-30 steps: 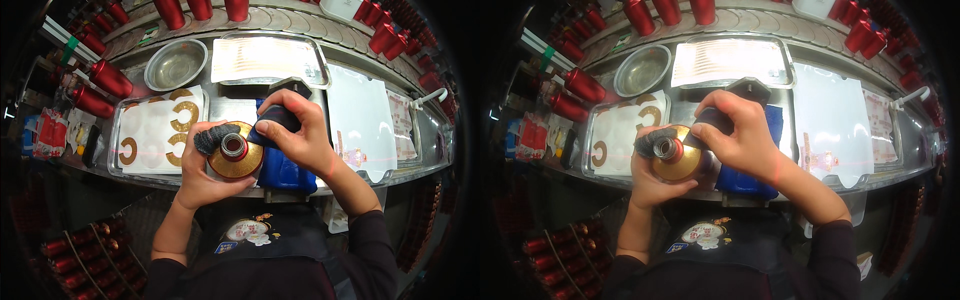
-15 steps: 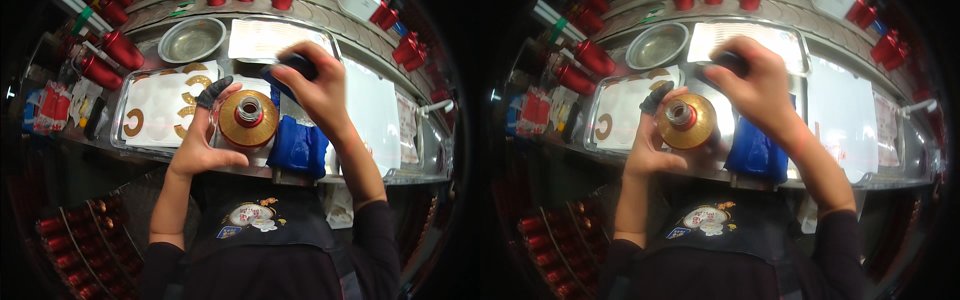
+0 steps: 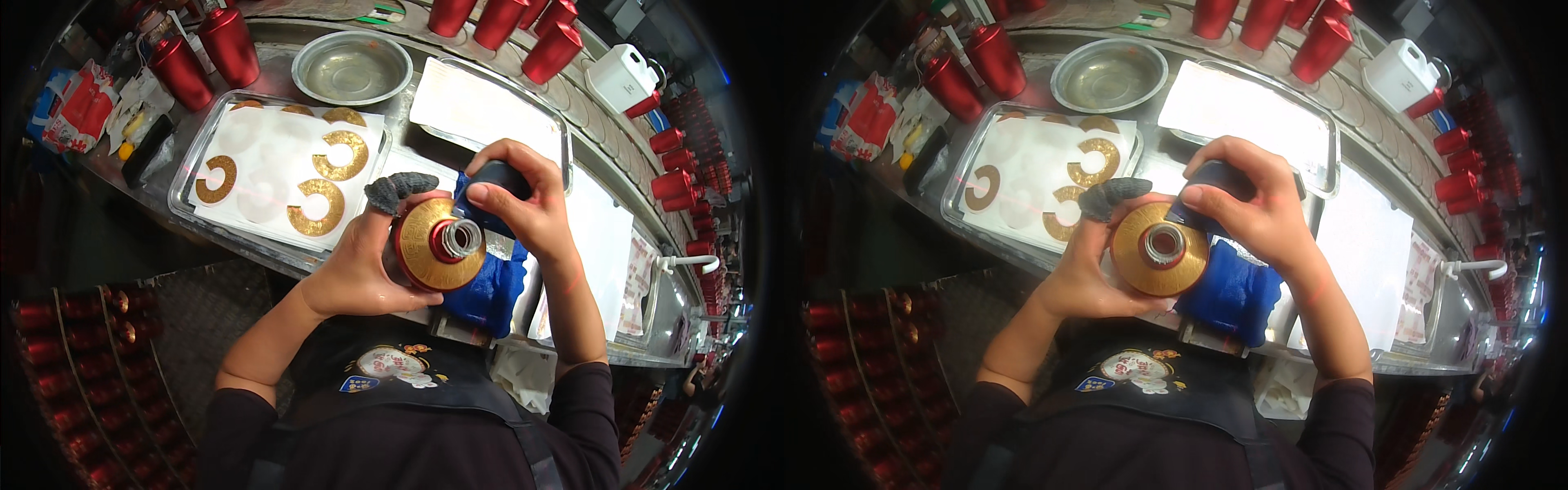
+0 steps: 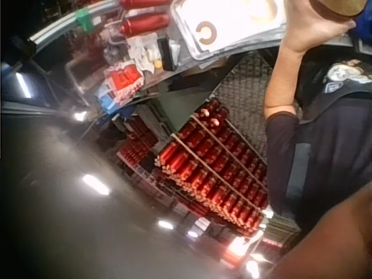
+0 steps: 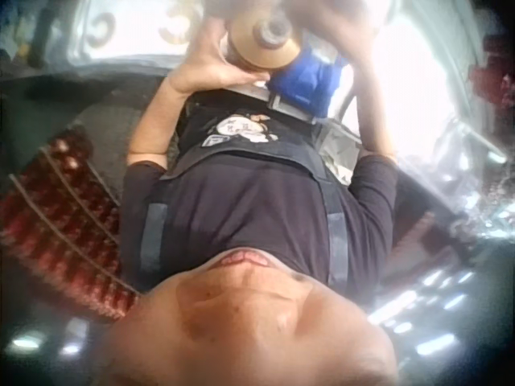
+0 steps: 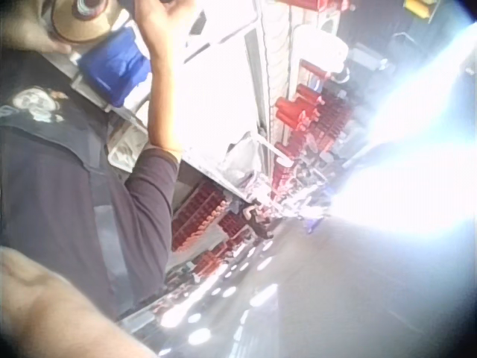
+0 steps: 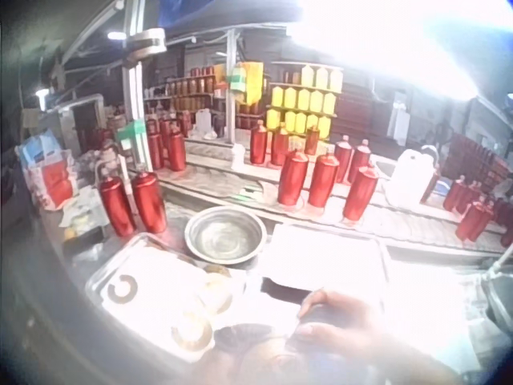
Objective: The person applies a gold circular sticker to the neck of a red bottle, then wipes the bottle with a blue cloth. They peel a sheet of pink and gold labels from a backing and place it in a sink, then pick up another red bottle and apply another gold sticker to its neck.
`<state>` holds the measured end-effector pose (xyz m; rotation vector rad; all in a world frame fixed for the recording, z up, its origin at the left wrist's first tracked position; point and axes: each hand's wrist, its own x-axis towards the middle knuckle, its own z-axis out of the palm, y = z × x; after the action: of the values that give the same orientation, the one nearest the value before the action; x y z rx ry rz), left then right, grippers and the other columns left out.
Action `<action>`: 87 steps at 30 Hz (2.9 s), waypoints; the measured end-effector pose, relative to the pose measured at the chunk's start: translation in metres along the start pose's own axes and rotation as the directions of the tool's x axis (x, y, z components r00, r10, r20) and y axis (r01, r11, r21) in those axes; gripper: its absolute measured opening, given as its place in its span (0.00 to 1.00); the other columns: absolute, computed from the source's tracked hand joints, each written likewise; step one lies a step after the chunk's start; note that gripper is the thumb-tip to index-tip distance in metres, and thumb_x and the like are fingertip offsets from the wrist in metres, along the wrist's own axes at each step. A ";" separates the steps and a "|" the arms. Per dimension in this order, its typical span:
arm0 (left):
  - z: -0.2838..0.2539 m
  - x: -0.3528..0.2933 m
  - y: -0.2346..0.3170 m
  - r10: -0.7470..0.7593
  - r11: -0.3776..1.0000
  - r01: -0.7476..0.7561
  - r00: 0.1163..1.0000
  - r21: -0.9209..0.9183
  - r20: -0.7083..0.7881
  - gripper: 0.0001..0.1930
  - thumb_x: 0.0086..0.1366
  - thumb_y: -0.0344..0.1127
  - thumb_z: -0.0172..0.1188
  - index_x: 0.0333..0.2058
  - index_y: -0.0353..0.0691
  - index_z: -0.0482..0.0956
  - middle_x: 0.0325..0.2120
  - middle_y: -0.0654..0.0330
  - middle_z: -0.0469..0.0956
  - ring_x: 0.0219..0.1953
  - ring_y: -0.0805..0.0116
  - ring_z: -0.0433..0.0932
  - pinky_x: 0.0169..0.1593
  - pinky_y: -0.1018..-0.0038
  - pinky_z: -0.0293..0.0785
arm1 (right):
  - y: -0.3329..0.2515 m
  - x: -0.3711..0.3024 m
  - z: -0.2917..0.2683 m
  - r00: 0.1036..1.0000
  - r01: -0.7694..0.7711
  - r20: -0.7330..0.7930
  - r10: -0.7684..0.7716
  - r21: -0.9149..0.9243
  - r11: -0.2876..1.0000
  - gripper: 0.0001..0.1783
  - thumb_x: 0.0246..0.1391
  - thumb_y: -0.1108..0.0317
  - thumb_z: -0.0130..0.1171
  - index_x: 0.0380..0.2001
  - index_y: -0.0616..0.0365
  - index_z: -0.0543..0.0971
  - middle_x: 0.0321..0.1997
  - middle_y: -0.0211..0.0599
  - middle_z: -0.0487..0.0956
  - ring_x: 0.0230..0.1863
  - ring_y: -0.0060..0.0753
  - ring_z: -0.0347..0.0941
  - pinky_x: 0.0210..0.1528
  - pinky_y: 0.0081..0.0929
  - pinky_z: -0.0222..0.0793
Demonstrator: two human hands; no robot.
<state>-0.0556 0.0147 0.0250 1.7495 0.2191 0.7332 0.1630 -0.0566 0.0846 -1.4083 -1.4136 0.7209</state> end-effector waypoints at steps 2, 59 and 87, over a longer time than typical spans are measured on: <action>-0.005 0.002 0.000 -0.030 0.998 0.033 0.997 -0.048 0.071 0.52 0.42 0.29 0.82 0.64 0.37 0.58 0.59 0.54 0.69 0.62 0.64 0.69 0.65 0.67 0.65 | -0.003 0.011 0.001 0.999 -0.039 0.020 0.039 -0.009 0.999 0.14 0.47 0.64 0.73 0.33 0.61 0.81 0.32 0.28 0.77 0.36 0.19 0.72 0.41 0.18 0.67; 0.060 -0.005 -0.041 0.138 0.990 -0.141 0.967 0.003 -0.213 0.50 0.49 0.39 0.77 0.64 0.37 0.53 0.58 0.52 0.64 0.60 0.59 0.67 0.64 0.63 0.65 | -0.027 -0.086 0.060 0.698 0.623 -0.080 -0.712 -0.423 0.658 0.18 0.39 0.72 0.69 0.38 0.53 0.81 0.26 0.32 0.71 0.28 0.39 0.71 0.33 0.33 0.69; 0.127 0.059 -0.019 -0.479 0.824 0.495 0.869 0.276 -0.127 0.30 0.61 0.45 0.69 0.51 0.33 0.65 0.45 0.51 0.76 0.45 0.66 0.77 0.50 0.70 0.74 | 0.034 -0.240 0.035 0.930 -0.227 -0.352 0.108 -0.316 0.921 0.43 0.49 0.55 0.70 0.65 0.56 0.66 0.36 0.44 0.72 0.28 0.48 0.73 0.29 0.40 0.72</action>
<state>0.0686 -0.0518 0.0114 1.8477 0.8228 0.3772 0.1090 -0.2747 -0.0117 -1.8543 -1.2012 0.3203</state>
